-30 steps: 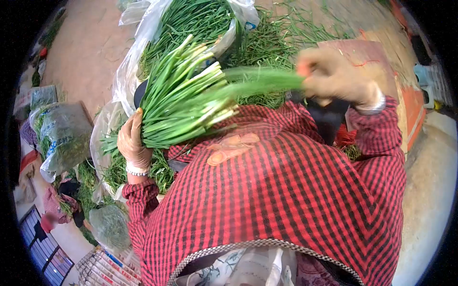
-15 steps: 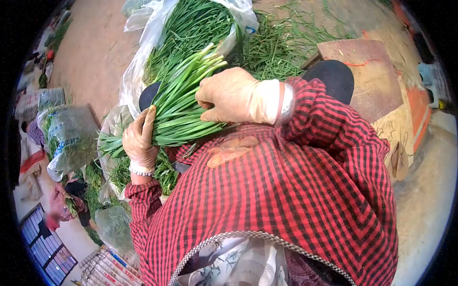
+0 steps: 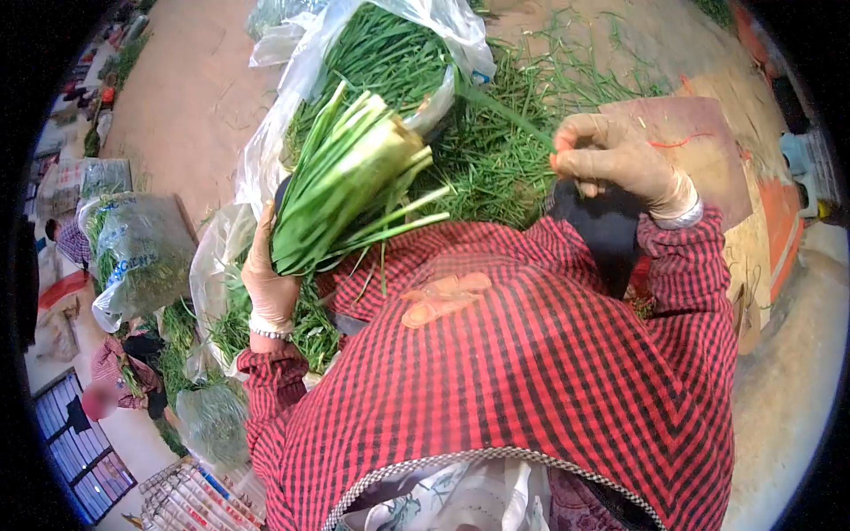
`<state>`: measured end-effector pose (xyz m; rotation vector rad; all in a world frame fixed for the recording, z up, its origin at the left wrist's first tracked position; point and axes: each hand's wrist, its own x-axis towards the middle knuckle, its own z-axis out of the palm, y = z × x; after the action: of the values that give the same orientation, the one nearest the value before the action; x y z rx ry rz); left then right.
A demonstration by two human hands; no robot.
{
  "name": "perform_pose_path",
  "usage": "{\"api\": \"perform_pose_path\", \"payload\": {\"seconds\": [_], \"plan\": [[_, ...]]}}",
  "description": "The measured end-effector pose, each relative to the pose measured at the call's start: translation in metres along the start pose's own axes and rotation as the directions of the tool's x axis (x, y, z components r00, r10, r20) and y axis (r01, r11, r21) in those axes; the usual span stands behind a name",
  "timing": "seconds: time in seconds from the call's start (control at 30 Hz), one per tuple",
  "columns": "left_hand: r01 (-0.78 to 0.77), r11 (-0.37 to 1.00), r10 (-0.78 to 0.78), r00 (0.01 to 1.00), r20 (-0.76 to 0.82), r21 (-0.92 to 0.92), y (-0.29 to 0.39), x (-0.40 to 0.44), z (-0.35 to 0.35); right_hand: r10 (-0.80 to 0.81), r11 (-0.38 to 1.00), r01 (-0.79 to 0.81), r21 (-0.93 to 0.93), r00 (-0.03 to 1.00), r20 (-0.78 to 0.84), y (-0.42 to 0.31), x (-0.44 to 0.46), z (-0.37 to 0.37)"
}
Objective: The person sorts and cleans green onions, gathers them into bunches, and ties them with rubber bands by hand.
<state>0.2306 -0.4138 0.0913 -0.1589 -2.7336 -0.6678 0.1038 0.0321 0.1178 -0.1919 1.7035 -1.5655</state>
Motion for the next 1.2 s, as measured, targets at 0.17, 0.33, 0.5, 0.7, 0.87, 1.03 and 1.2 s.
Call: {"api": "perform_pose_path", "payload": {"seconds": [0.17, 0.33, 0.5, 0.7, 0.87, 1.03, 1.2], "plan": [[0.539, 0.583, -0.423, 0.840, 0.339, -0.607, 0.015, 0.016, -0.004, -0.061, 0.723, -0.080, -0.687, 0.982, -0.178, 0.035, 0.037, 0.017], [0.683, 0.059, -0.406, 0.683, 0.608, -0.728, 0.038, 0.027, 0.001, -0.186, 0.953, 0.202, -0.225, 0.978, 0.090, 0.039, 0.086, 0.072], [0.760, 0.025, -0.368, 0.610, 0.702, -0.649, 0.049, 0.025, 0.013, -0.581, 0.814, 0.534, -0.231, 0.762, -0.287, -0.016, 0.070, 0.070], [0.775, 0.021, -0.306, 0.606, 0.734, -0.631, 0.075, 0.026, 0.027, -0.902, 0.078, 0.522, -0.849, 0.399, 0.162, -0.083, 0.072, 0.089], [0.809, 0.132, -0.231, 0.587, 0.776, -0.573, 0.084, 0.027, 0.030, -0.839, -0.133, 0.527, -0.839, 0.391, 0.378, -0.075, 0.122, 0.102], [0.854, 0.086, -0.062, 0.519, 0.853, -0.513, 0.087, 0.020, 0.033, -0.738, 0.554, 0.658, -0.509, 0.672, 0.065, -0.072, 0.127, 0.088], [0.888, 0.110, -0.014, 0.450, 0.893, -0.446, 0.082, 0.024, 0.037, -0.647, 0.756, 0.603, -0.256, 0.747, -0.153, -0.069, 0.132, 0.058]]}}
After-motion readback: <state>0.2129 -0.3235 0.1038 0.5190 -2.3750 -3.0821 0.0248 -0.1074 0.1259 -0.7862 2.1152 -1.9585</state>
